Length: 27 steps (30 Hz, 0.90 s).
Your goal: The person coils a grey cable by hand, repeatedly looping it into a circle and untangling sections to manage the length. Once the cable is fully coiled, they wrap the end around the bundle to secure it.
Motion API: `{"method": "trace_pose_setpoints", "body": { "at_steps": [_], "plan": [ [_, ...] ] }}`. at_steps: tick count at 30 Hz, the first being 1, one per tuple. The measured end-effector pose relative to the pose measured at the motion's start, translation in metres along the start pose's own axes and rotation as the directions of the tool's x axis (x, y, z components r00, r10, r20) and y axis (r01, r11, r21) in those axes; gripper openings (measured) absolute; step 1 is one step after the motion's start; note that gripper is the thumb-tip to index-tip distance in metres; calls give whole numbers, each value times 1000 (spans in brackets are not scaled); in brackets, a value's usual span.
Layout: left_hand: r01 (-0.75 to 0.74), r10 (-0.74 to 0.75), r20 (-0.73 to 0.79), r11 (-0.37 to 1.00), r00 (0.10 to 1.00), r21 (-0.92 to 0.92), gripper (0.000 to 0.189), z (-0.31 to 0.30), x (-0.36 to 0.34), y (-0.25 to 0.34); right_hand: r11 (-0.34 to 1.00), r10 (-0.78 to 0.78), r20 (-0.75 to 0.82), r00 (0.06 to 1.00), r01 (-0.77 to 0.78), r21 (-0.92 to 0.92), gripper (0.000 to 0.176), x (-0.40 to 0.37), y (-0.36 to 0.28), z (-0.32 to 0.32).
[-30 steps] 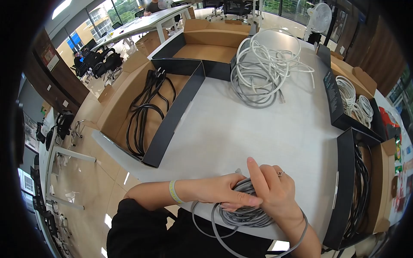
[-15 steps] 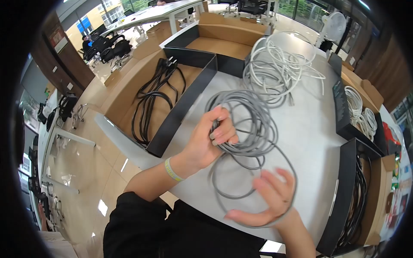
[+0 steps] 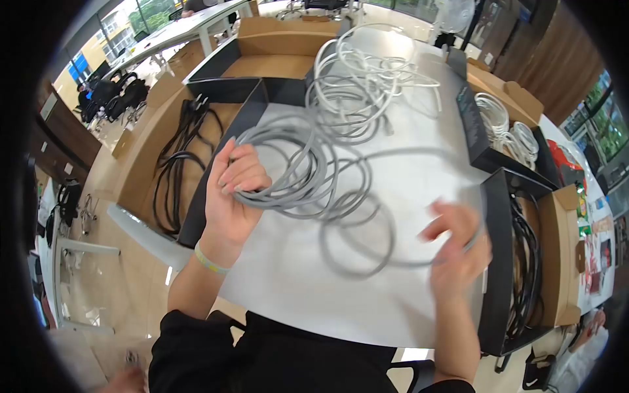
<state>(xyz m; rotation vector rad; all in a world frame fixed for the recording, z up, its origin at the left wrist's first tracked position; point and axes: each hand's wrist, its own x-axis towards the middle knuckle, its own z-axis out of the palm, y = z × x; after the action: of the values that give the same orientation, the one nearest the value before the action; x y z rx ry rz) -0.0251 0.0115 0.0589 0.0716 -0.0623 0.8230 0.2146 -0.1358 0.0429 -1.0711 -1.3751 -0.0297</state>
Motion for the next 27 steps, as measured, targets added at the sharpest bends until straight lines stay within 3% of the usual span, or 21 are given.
{"method": "trace_pose_setpoints", "body": {
  "at_steps": [1, 2, 3, 4, 6, 7, 9, 11, 13, 14, 15, 16, 17, 18, 20, 22, 23, 24, 25, 26, 27],
  "plan": [
    [-5, 6, 32, 1000, 999, -27, 24, 3, -2, 6, 995, 94, -130, 987, -89, 42, 43, 5, 14, -4],
    [40, -36, 95, 999, 995, -35, 25, 1, -2, 10, 952, 301, -276, 913, -268, 150, 41, 15, 21, -10],
    [33, -31, 88, 999, 996, -31, 25, -1, -4, 12, 870, 490, -390, 779, -412, 269, 38, 24, 26, -18],
    [85, -88, 132, 996, 987, 30, 24, -3, -4, 12, 871, 488, -387, 782, -412, 267, 38, 28, 34, -23],
    [179, -197, 163, 977, 967, 119, 24, -5, -3, 10, 834, 552, -478, 683, -457, 309, 30, 29, 54, -32],
    [192, -207, 173, 976, 963, 103, 24, -7, -3, 8, 799, 598, -432, 675, -459, 388, 24, 27, 64, -38],
    [301, -372, 222, 906, 901, 299, 24, -9, -1, 7, 748, 663, -395, 636, -582, 319, 23, 23, 74, -42],
    [351, -428, 171, 867, 887, 354, 23, -5, -2, 4, 704, 709, -329, 623, -651, 284, 28, 21, 68, -41],
    [349, -439, -3, 711, 899, 610, 23, -4, -6, 2, 745, 607, -440, 662, -667, 25, 35, 22, 65, -31],
    [350, -437, -8, 709, 899, 612, 23, -5, -7, 2, 828, 473, -440, 763, -556, -73, 36, 23, 62, -27],
    [332, -438, -26, 641, 899, 692, 22, -6, -7, 0, 829, 475, -440, 762, -555, -68, 36, 23, 56, -23],
    [311, -439, -41, 565, 898, 764, 20, -7, -7, -1, 877, 192, -413, 890, -344, -334, 35, 21, 45, -18],
    [310, -439, -40, 564, 897, 765, 20, -5, -8, -3, 814, -96, -303, 948, -100, -572, 33, 22, 30, -11],
    [320, -452, -66, 513, 890, 797, 19, -1, -10, -4, 766, -260, -179, 949, 90, -636, 35, 21, 19, -6],
    [333, -469, -93, 459, 878, 824, 18, -1, -11, -6, 784, -320, 118, 940, 332, -524, 37, 10, 4, 4],
    [375, -575, -72, 429, 815, 822, 17, -4, -12, -4, 901, -218, 270, 938, 300, -314, 39, 1, -11, 27],
    [384, -581, -79, 423, 810, 821, 17, -3, -13, -3, 951, -161, 363, 918, 242, -190, 37, -1, -11, 31],
    [400, -618, -95, 376, 780, 835, 18, -2, -14, -2, 988, -103, 457, 883, 143, -54, 51, -6, -1, 29],
    [414, -653, -112, 329, 749, 849, 19, 0, -15, -2, 989, -97, 451, 887, 137, -56, 51, -9, -2, 31],
    [417, -656, -116, 324, 746, 849, 19, 3, -15, -2, 977, 16, 465, 885, -113, 180, 62, -11, -4, 36],
    [422, -683, -137, 269, 717, 866, 20, 5, -16, -3, 850, 116, 505, 855, -348, 395, 72, -12, -4, 39]
  ]
}}
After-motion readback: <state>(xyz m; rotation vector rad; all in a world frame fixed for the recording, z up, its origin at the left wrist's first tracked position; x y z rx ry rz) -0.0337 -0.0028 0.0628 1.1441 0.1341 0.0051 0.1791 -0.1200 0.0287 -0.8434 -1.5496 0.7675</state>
